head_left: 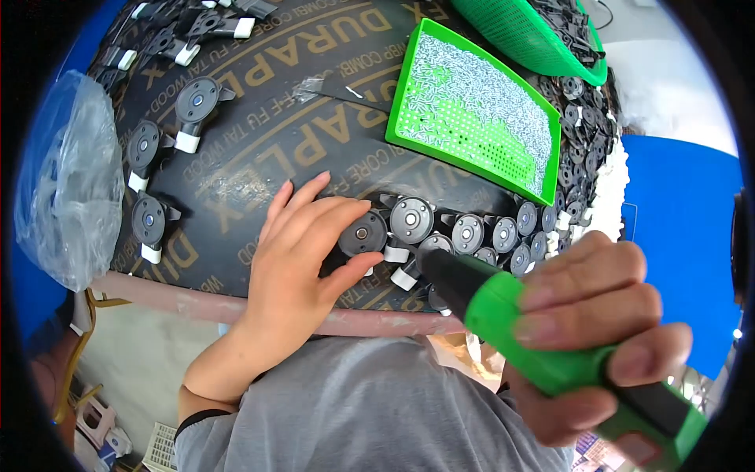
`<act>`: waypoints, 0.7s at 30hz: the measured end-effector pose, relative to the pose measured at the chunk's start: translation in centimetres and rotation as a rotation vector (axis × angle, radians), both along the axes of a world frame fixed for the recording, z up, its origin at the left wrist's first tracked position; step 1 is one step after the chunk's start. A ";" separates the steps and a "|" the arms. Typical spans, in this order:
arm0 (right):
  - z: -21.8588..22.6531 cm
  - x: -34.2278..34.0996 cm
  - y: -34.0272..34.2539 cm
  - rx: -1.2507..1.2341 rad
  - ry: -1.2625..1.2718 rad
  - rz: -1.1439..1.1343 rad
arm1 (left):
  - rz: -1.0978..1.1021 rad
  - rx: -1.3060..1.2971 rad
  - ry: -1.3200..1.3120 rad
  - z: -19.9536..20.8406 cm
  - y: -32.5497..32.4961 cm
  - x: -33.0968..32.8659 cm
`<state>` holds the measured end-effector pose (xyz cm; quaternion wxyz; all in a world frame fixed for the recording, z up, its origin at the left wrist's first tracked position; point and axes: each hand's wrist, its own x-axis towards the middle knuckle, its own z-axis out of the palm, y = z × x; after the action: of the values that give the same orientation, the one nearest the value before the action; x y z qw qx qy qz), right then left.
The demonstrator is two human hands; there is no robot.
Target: Assemble small electronic motors using an electric screwdriver at an industrial workbench.
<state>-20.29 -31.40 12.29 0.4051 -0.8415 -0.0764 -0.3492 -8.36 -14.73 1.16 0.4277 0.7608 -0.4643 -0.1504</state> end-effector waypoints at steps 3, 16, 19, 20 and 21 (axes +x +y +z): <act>-0.5 0.4 0.1 -0.043 0.004 -0.019 | -0.024 -0.024 0.008 0.2 -0.4 -0.1; 0.1 1.2 -0.5 0.096 0.101 0.022 | -0.030 -0.050 -0.026 0.2 -0.4 -0.2; 0.1 1.0 -0.7 0.080 0.092 0.045 | -0.024 -0.060 -0.027 0.2 -0.5 -0.3; 0.1 0.9 -0.7 0.073 0.089 0.052 | -0.028 -0.051 -0.035 0.3 -0.6 -0.3; 0.2 0.8 -0.8 0.066 0.086 0.059 | -0.033 -0.042 -0.042 0.3 -0.7 -0.3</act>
<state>-19.53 -32.17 12.47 0.4456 -0.8394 -0.0722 -0.3027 -8.67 -15.39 1.49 0.4311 0.7470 -0.4887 -0.1317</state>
